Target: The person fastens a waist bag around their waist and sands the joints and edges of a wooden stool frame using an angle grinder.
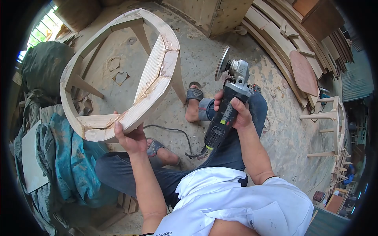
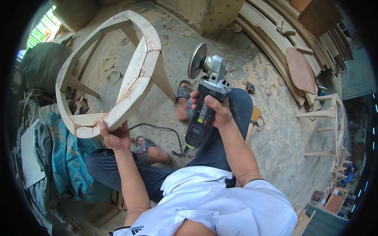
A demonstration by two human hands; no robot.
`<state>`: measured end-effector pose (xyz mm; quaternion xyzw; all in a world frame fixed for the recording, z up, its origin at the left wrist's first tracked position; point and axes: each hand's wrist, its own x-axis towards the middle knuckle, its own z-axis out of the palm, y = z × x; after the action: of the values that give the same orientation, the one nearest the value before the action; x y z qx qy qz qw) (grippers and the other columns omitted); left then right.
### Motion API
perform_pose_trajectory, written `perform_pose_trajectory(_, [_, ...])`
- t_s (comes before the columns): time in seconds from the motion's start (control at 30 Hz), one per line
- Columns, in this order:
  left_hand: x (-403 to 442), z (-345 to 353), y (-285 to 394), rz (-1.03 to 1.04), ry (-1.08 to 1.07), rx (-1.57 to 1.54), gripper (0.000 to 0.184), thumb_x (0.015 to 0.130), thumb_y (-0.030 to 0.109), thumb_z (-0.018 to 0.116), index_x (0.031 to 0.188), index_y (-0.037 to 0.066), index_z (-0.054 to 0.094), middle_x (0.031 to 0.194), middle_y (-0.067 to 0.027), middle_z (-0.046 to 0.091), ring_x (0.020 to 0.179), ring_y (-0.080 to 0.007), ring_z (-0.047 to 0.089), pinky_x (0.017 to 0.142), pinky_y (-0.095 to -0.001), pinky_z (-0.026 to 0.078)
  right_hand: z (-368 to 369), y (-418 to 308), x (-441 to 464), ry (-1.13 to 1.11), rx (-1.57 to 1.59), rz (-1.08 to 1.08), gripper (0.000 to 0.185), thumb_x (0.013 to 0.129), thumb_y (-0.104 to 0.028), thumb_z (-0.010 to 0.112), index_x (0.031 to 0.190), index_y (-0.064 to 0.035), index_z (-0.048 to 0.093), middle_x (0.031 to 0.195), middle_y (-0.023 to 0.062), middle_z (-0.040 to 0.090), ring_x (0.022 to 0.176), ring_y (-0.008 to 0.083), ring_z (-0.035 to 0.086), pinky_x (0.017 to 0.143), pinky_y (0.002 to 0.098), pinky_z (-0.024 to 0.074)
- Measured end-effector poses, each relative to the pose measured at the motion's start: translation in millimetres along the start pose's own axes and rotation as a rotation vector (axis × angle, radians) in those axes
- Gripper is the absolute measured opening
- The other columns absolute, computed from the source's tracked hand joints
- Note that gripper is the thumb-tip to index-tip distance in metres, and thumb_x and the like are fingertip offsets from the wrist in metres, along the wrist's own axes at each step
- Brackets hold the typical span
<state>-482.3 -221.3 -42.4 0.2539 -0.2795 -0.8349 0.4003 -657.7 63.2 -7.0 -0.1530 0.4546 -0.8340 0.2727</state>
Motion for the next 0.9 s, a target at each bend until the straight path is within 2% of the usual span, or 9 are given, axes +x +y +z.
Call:
perform_pose_trajectory(0.07, [-1,0,1,-0.006,-0.002,-0.016,0.070,0.092,0.040,0.067,0.151,0.016,0.039,0.128,-0.0111,0.058,0.120,-0.0273,0.062,0.093,-0.0455,0.063,3,0,-1,0.009,-0.004,-0.004,0.058,0.090,-0.038,0.074,0.122,0.0076,0.059,0.106,0.0194,0.068,0.091,0.0261,0.073,0.081,0.0370,0.0620])
perform_pose_trajectory(0.27, [-1,1,2,-0.004,0.001,-0.004,0.070,0.092,0.042,0.067,0.150,0.015,0.040,0.128,-0.0114,0.057,0.120,-0.0281,0.062,0.093,-0.0455,0.062,0,3,-2,0.016,0.051,0.020,0.057,0.091,-0.036,0.074,0.124,0.0070,0.058,0.107,0.0190,0.068,0.092,0.0261,0.073,0.081,0.0376,0.0628])
perform_pose_trajectory(0.53, [4,-3,-4,0.025,0.031,0.043,0.073,0.092,0.050,0.065,0.151,0.015,0.041,0.142,-0.0120,0.052,0.129,-0.0289,0.056,0.098,-0.0456,0.057,-2,3,-3,0.035,-0.021,0.026,0.051,0.092,-0.030,0.073,0.125,0.0058,0.057,0.108,0.0181,0.068,0.091,0.0244,0.073,0.081,0.0370,0.0631])
perform_pose_trajectory(0.6, [5,-4,-7,0.029,0.075,0.062,0.069,0.093,0.051,0.063,0.149,0.016,0.045,0.140,-0.0102,0.055,0.127,-0.0274,0.058,0.094,-0.0442,0.057,-11,7,-5,0.058,0.030,0.088,0.047,0.093,-0.026,0.073,0.126,0.0034,0.058,0.109,0.0172,0.068,0.092,0.0241,0.072,0.081,0.0369,0.0629])
perform_pose_trajectory(0.67, [11,-6,-10,0.053,0.172,0.136,0.069,0.090,0.057,0.063,0.144,0.017,0.050,0.139,-0.0087,0.056,0.126,-0.0281,0.057,0.100,-0.0473,0.052,-4,3,-7,0.099,0.079,0.111,0.043,0.095,-0.023,0.071,0.127,0.0017,0.057,0.109,0.0169,0.068,0.093,0.0239,0.071,0.081,0.0373,0.0630])
perform_pose_trajectory(0.9, [5,7,-14,0.120,0.186,0.085,0.068,0.088,0.060,0.064,0.135,0.011,0.054,0.129,-0.0103,0.060,0.116,-0.0255,0.060,0.090,-0.0446,0.053,0,9,2,0.126,0.153,0.082,0.037,0.096,-0.020,0.070,0.124,0.0013,0.058,0.107,0.0163,0.069,0.092,0.0238,0.071,0.078,0.0375,0.0639])
